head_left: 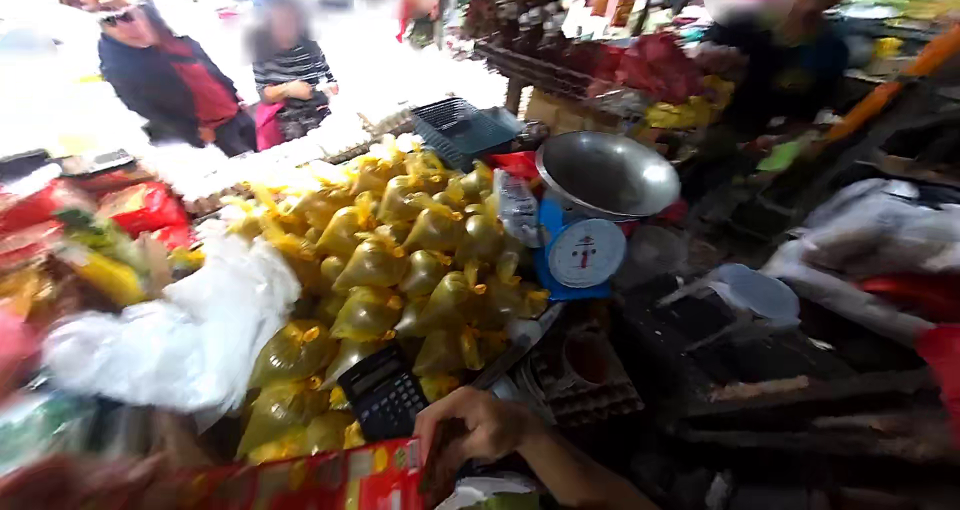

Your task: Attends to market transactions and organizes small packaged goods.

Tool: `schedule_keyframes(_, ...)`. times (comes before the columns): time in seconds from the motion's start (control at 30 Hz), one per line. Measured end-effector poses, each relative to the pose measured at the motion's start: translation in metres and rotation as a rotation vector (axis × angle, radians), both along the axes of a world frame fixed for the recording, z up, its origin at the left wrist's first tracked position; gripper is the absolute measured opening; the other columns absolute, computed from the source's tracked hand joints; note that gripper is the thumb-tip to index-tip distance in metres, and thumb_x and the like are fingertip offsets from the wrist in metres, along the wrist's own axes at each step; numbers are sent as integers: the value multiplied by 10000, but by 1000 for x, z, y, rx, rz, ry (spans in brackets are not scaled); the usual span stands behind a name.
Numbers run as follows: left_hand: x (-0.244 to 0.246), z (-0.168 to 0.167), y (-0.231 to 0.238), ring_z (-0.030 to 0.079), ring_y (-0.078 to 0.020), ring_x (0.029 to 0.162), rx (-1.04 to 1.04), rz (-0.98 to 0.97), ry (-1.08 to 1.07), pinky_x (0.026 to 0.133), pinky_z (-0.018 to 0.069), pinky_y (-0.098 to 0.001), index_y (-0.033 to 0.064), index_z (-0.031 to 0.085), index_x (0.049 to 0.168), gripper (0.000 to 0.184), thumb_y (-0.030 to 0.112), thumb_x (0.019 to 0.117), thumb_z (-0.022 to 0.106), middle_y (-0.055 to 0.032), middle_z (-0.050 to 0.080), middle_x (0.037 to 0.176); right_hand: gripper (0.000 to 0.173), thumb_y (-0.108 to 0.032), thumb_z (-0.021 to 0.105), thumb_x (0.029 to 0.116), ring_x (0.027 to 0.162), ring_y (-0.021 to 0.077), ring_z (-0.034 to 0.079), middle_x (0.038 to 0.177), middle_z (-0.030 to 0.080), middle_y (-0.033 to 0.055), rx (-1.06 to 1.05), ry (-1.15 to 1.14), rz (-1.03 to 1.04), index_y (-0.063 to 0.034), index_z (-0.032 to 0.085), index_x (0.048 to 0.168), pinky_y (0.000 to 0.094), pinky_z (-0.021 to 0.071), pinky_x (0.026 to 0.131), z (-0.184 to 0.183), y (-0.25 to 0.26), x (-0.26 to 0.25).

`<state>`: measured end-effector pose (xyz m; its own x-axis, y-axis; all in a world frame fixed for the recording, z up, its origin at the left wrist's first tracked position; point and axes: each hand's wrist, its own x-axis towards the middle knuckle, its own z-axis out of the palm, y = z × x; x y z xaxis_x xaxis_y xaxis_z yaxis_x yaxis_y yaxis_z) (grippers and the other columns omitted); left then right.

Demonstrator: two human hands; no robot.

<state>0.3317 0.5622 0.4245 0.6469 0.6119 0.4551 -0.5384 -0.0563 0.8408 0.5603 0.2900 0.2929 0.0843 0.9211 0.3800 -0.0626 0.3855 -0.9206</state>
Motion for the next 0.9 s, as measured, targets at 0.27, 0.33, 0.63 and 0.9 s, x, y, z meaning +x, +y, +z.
schedule_keyframes(0.27,37,-81,-74,682,-264,1135,-146,-119,249,993,570,-434,111,620,1343,566,559,1005,549,-119,705,1238,253,-198,688,981,1066,169,687,1220,691,86,169,315,120,-93,711,1210,340,602,892,45,28,-1)
schedule_keyframes(0.33,45,-96,-93,674,-185,1151,-193,-231,246,1005,562,-379,159,599,1380,652,662,991,451,-59,701,1258,238,-155,694,974,1087,175,675,1233,683,105,157,297,86,-65,711,1193,348,588,923,54,40,-3)
schedule_keyframes(0.63,36,-138,-126,717,-198,1077,-390,-401,153,969,589,-419,152,657,1315,495,289,870,824,-79,742,1185,193,-35,649,990,982,197,721,1063,740,146,-132,200,-159,62,689,1153,377,608,916,60,61,-4)
schedule_keyframes(0.9,47,-150,-145,709,-178,1092,-543,-530,75,993,569,-414,153,705,1278,366,156,916,755,-74,743,1190,211,-46,655,993,974,196,724,1074,740,137,-168,170,-124,45,685,1181,365,617,896,58,40,17)
